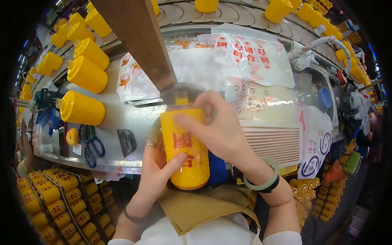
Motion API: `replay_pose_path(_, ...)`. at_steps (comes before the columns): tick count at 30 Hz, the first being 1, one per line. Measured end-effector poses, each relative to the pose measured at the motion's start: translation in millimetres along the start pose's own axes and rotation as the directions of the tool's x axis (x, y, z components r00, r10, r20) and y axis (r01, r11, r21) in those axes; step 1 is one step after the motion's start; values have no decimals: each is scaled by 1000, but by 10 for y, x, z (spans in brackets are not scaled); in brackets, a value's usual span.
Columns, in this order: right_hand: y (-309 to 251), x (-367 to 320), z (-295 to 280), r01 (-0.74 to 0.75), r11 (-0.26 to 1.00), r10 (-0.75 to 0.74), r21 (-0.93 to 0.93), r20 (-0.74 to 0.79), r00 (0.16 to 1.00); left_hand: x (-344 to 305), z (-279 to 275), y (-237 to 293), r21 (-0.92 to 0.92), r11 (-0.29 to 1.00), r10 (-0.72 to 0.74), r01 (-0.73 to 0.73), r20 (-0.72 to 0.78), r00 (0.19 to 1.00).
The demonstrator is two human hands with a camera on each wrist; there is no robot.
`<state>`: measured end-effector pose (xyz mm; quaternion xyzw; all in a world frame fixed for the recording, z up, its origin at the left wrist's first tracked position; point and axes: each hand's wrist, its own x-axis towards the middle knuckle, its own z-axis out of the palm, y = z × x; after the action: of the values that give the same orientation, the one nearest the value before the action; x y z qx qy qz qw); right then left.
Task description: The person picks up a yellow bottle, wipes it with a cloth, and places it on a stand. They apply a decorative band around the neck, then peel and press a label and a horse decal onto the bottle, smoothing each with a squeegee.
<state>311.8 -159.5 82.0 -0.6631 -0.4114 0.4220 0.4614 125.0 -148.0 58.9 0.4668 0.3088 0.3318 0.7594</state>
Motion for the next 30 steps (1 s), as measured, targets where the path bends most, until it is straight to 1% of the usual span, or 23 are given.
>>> replay_pose_path(1, 0, 4, 3, -9, 999, 9, -34, -5, 1000, 1, 3, 11, -24, 1000, -16, 16, -1, 1000)
replay_pose_path(3, -35, -1, 5, -15, 999, 15, -31, 3, 1000, 2, -1, 7, -49, 998, -34, 34, -3, 999)
replay_pose_path(5, -41, -1, 4, -22, 999, 22, -28, 13, 1000, 12, -8, -9, -21, 1000, 12, -12, 3, 1000)
replay_pose_path(7, -22, -4, -25, -7, 985, 3, 174, 24, 1000, 39, -24, 16, -44, 999, 10, -10, -17, 1000)
replay_pose_path(8, -11, -27, -40, -11, 985, 7, 174, 26, 1000, 58, -36, 34, -65, 998, 9, -11, -36, 999)
replay_pose_path(9, 2, -73, -54, -67, 972, 68, 225, 5, 998, 86, -49, 49, -65, 998, 6, -8, -38, 999)
replay_pose_path(10, 16, -120, -59, -121, 953, 130, 276, -12, 991, 121, -63, 64, -130, 991, -28, 21, -57, 998)
replay_pose_path(11, 42, -174, -53, -124, 953, 132, 277, -10, 991, 151, -78, 72, -194, 980, -63, 47, -74, 995)
replay_pose_path(13, 116, -289, -30, -78, 957, 86, 279, -17, 996, 174, -85, 68, -184, 982, -62, 49, -67, 996)
replay_pose_path(14, 143, -323, -18, -81, 957, 89, 280, -17, 996, 180, -70, 63, -161, 986, -65, 54, -63, 996)
replay_pose_path(16, 195, -366, 10, -55, 977, 55, 204, 6, 998, 186, -41, 55, -138, 988, -73, 64, -57, 996)
replay_pose_path(19, 284, -364, 32, -31, 977, 34, 210, -14, 999, 193, -18, 47, -114, 993, -39, 31, -61, 997)
replay_pose_path(30, 236, -352, 24, -47, 977, 48, 210, -2, 999, 186, -24, 31, -141, 990, -34, 24, -68, 997)
